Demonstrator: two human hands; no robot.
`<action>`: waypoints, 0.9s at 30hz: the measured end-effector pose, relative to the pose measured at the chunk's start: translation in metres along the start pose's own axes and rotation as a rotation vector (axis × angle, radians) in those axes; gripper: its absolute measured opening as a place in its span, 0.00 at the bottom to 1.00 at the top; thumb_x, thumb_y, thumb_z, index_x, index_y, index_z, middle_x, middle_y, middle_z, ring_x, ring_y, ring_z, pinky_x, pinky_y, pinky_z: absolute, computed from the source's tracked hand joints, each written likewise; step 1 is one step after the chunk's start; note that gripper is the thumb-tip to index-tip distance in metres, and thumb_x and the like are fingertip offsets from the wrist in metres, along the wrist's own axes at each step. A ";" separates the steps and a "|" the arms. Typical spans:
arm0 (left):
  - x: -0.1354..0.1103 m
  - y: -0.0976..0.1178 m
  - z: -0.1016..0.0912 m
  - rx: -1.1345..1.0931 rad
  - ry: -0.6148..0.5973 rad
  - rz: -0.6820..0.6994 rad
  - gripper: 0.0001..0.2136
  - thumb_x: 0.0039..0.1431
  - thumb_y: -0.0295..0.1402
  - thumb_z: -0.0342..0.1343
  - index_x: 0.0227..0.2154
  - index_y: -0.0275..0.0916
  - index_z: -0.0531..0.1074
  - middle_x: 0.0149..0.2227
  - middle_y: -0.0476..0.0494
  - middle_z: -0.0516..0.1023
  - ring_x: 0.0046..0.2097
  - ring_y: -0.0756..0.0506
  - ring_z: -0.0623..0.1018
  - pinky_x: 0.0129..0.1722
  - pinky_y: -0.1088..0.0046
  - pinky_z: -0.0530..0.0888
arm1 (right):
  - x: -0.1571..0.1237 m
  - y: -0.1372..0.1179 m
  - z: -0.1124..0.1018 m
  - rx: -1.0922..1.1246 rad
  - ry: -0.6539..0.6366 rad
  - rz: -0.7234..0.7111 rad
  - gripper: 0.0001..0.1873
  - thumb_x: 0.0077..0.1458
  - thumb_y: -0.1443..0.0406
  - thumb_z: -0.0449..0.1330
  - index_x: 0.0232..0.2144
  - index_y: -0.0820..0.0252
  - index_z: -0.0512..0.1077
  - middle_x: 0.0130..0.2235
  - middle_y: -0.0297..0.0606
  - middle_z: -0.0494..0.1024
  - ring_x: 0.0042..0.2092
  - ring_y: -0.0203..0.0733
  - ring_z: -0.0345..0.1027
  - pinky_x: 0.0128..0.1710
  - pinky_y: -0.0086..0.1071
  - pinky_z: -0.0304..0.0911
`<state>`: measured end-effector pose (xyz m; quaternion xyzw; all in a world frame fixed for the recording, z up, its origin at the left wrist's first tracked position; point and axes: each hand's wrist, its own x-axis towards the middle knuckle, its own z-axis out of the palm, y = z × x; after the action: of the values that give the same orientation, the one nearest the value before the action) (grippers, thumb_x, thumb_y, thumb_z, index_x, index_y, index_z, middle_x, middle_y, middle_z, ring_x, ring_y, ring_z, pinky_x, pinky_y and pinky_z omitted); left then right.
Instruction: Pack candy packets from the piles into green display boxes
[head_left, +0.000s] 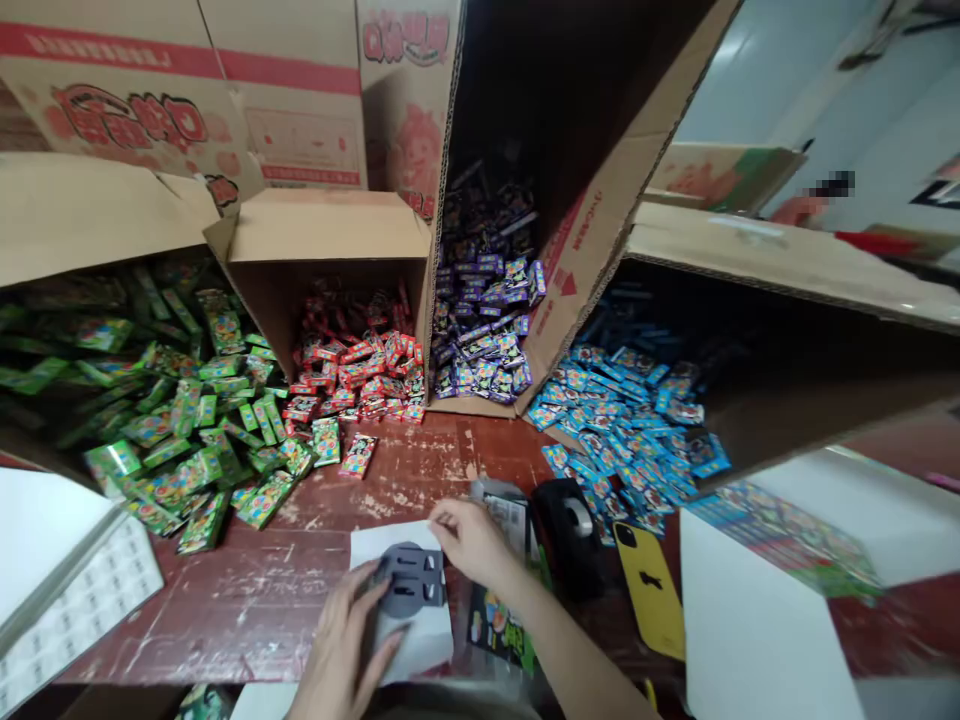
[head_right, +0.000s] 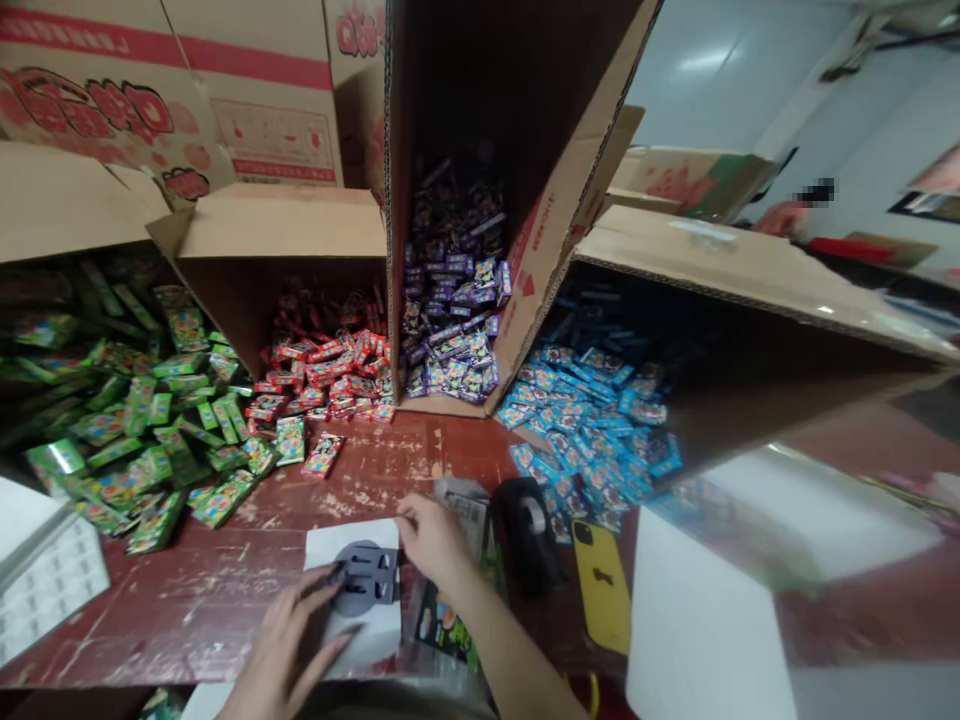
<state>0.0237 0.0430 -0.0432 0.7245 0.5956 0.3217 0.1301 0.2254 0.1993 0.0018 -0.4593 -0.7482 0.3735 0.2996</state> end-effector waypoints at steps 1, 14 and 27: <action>0.001 -0.002 -0.001 -0.031 -0.031 0.009 0.23 0.59 0.40 0.57 0.57 0.47 0.61 0.57 0.34 0.69 0.58 0.34 0.70 0.54 0.53 0.70 | -0.004 0.006 -0.014 -0.026 0.022 0.039 0.05 0.50 0.71 0.61 0.28 0.56 0.74 0.28 0.34 0.75 0.33 0.45 0.70 0.35 0.33 0.65; 0.096 -0.069 -0.018 -0.296 -0.138 -0.171 0.20 0.50 0.36 0.64 0.48 0.44 0.73 0.39 0.43 0.79 0.42 0.40 0.76 0.46 0.60 0.71 | -0.054 -0.046 0.017 -0.198 -0.269 0.109 0.40 0.37 0.74 0.70 0.55 0.58 0.66 0.57 0.45 0.65 0.59 0.57 0.56 0.58 0.45 0.55; 0.102 -0.020 -0.096 -0.263 0.426 -0.240 0.07 0.62 0.36 0.51 0.33 0.39 0.69 0.28 0.47 0.77 0.30 0.47 0.78 0.28 0.72 0.75 | -0.057 0.036 0.036 -0.191 0.324 -0.009 0.20 0.56 0.56 0.58 0.48 0.60 0.73 0.52 0.51 0.69 0.55 0.64 0.59 0.54 0.59 0.56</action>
<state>-0.0432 0.1265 0.0499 0.5415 0.6443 0.5237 0.1318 0.2359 0.1478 -0.0536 -0.5362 -0.7243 0.2208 0.3729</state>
